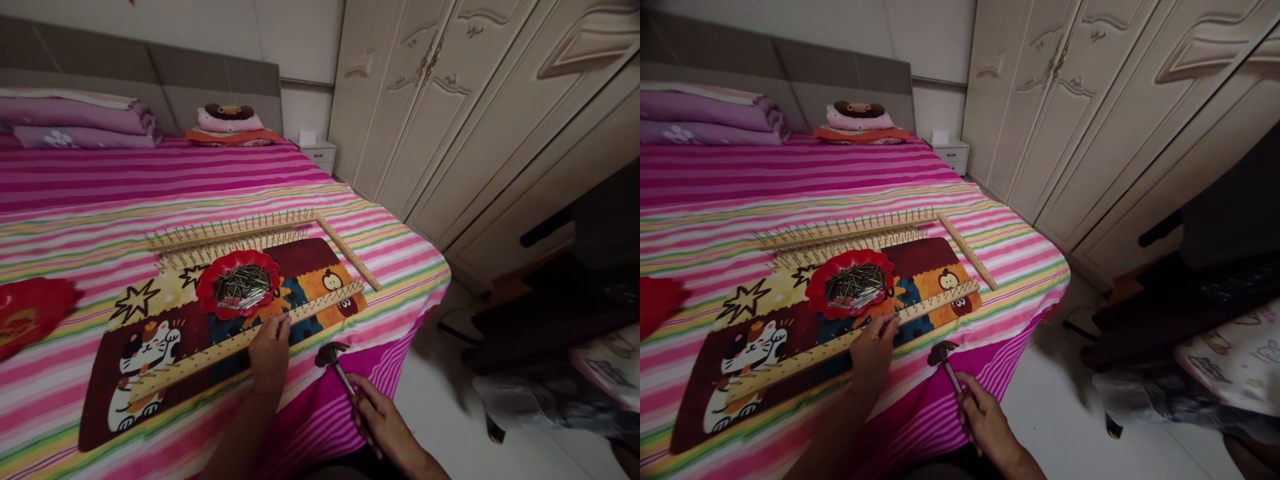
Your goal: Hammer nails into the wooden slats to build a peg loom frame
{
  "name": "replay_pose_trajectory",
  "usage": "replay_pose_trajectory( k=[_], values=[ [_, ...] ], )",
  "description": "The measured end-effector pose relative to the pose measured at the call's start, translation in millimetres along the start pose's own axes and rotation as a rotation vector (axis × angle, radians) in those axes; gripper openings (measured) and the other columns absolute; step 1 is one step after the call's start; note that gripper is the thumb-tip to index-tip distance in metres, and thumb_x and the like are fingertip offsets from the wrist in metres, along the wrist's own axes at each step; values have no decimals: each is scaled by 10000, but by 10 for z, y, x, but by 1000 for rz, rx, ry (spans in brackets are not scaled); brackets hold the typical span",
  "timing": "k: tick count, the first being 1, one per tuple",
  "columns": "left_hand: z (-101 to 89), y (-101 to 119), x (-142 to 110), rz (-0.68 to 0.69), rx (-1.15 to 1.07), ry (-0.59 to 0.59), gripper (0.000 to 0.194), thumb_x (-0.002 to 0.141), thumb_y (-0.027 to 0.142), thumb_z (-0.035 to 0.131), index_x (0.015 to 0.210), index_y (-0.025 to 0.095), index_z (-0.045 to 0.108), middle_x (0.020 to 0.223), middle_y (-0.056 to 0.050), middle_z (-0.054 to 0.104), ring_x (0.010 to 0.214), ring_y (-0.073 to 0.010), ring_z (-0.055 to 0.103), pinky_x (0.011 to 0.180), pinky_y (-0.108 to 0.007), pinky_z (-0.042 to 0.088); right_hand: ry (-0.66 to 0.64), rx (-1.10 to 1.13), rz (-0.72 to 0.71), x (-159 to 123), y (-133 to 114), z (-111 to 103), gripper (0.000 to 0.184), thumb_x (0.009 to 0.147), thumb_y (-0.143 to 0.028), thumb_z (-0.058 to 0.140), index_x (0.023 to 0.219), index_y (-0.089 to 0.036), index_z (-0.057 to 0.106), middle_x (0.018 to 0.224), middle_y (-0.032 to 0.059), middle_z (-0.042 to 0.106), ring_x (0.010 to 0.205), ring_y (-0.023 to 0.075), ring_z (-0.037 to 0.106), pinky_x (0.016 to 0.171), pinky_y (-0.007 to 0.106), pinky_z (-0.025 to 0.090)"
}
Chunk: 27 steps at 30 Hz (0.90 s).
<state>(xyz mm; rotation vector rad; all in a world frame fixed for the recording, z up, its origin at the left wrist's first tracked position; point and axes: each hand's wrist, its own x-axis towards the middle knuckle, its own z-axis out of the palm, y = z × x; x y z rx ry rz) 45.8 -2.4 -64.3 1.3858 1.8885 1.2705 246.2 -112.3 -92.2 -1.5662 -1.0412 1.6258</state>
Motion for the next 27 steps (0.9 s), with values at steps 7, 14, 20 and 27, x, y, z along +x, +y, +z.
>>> replay_pose_trajectory(
  k=[7, 14, 20, 27],
  values=[
    [25, -14, 1, 13, 41, 10, 215, 770, 370, 507, 837, 220, 645, 808, -14, 698, 770, -169, 642, 729, -282, 473, 11, -19, -8, -5, 3, 6, 525, 804, -407, 421, 1244, -121, 423, 480, -119, 435, 296, 36, 315, 236, 113, 212],
    [47, -3, -28, 87, 94, 51, 222, 796, 367, 474, 825, 213, 631, 814, -22, 681, 771, -168, 628, 758, -293, 462, 29, -23, -5, -27, -16, 25, 555, 789, -404, 407, 1254, -101, 413, 457, -128, 401, 297, 44, 300, 239, 121, 199],
    [48, 26, -45, 104, 118, 68, 210, 816, 353, 455, 831, 217, 613, 819, -17, 674, 770, -157, 620, 753, -279, 456, 36, -25, -4, -28, -13, 27, 541, 782, -411, 417, 1239, -122, 440, 449, -126, 406, 295, 46, 304, 241, 118, 204],
    [41, 83, -72, 97, 164, 58, 212, 838, 332, 430, 845, 215, 606, 836, -19, 662, 782, -152, 611, 753, -274, 448, 41, -36, -19, -39, -15, 24, 507, 795, -409, 441, 1230, -151, 461, 465, -114, 428, 297, 50, 319, 246, 120, 210]
  ],
)
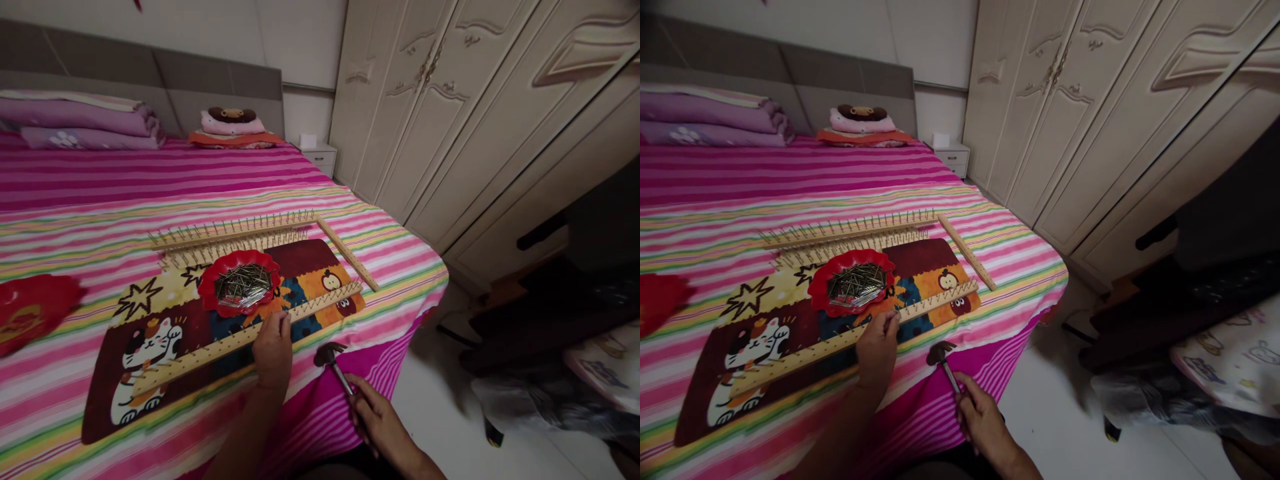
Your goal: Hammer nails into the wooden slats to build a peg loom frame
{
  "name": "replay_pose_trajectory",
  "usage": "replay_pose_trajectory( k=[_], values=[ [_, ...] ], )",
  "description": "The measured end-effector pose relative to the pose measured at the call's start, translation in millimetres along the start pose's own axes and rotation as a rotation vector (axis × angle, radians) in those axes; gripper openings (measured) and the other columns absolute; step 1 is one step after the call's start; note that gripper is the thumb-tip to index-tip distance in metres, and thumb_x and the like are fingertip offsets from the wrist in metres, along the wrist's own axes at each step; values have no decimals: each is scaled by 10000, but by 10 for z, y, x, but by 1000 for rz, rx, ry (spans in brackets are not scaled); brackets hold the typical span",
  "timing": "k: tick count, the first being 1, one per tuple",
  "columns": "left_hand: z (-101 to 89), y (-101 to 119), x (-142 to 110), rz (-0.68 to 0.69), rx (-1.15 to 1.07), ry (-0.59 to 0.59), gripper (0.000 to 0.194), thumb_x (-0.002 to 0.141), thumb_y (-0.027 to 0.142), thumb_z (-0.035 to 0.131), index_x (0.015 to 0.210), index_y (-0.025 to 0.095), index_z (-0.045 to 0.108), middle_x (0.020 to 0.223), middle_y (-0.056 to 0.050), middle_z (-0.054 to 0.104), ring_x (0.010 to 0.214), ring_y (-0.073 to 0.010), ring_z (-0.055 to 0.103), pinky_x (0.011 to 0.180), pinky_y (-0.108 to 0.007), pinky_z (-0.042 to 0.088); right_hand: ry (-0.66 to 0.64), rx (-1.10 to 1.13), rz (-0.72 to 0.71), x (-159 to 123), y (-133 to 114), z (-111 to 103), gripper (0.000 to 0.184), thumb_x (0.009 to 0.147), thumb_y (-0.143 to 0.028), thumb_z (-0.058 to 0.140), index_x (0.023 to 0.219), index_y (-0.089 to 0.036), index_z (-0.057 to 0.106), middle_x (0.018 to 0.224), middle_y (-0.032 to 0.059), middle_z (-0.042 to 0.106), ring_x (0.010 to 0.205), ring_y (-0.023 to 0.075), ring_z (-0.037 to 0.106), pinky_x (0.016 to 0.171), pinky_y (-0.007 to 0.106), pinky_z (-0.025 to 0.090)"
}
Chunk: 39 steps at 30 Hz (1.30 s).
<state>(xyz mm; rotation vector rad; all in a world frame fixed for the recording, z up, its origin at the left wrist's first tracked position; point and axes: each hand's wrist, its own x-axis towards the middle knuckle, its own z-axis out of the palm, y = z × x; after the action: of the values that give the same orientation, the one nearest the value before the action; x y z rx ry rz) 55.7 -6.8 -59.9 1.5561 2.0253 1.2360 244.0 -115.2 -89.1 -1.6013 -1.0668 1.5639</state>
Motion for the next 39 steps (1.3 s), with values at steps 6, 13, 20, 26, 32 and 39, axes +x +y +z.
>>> replay_pose_trajectory(
  k=[6, 13, 20, 26, 32, 39],
  values=[
    [-14, 19, 16, 41, 67, -14, 191, 833, 289, 440, 812, 208, 611, 823, -21, 657, 794, -154, 601, 754, -265, 435, 9, -4, -2, -8, 7, 10, 537, 799, -436, 442, 1251, -147, 460, 443, -117, 398, 300, 64, 308, 267, 137, 205],
    [-14, 17, 18, 119, 204, -25, 228, 852, 280, 417, 765, 201, 612, 785, -29, 649, 756, -150, 585, 692, -245, 409, 13, -127, -164, -102, -196, 25, 482, 811, -460, 496, 1212, -200, 558, 505, -77, 422, 406, 100, 391, 386, 197, 326],
    [-23, 32, 14, 180, 324, -27, 251, 869, 249, 385, 757, 196, 604, 740, -23, 640, 714, -144, 580, 648, -238, 385, -16, -358, -454, -71, -1028, 143, 419, 878, -321, 413, 1268, -209, 518, 594, -38, 487, 516, 136, 462, 522, 240, 399],
    [-37, 32, 23, 193, 349, -48, 236, 865, 235, 391, 756, 199, 597, 731, -27, 634, 714, -148, 588, 645, -239, 391, -28, -500, -548, 85, -1213, 236, 428, 883, -285, 388, 1286, -204, 509, 577, -21, 508, 480, 145, 456, 493, 249, 424],
    [-32, 41, 22, 155, 369, -89, 248, 867, 241, 385, 794, 194, 617, 774, -49, 654, 726, -169, 609, 642, -259, 419, -33, -480, -514, -68, -1105, 161, 438, 903, -312, 391, 1326, -229, 469, 793, 37, 678, 727, 211, 635, 740, 315, 501],
    [-182, -93, 15, 196, 165, -50, 187, 807, 212, 443, 867, 214, 620, 824, -30, 669, 766, -157, 627, 691, -257, 473, 27, -309, -347, -149, -339, -50, 439, 840, -473, 483, 1204, -261, 607, 987, 65, 725, 920, 276, 643, 832, 342, 490]
  ],
)
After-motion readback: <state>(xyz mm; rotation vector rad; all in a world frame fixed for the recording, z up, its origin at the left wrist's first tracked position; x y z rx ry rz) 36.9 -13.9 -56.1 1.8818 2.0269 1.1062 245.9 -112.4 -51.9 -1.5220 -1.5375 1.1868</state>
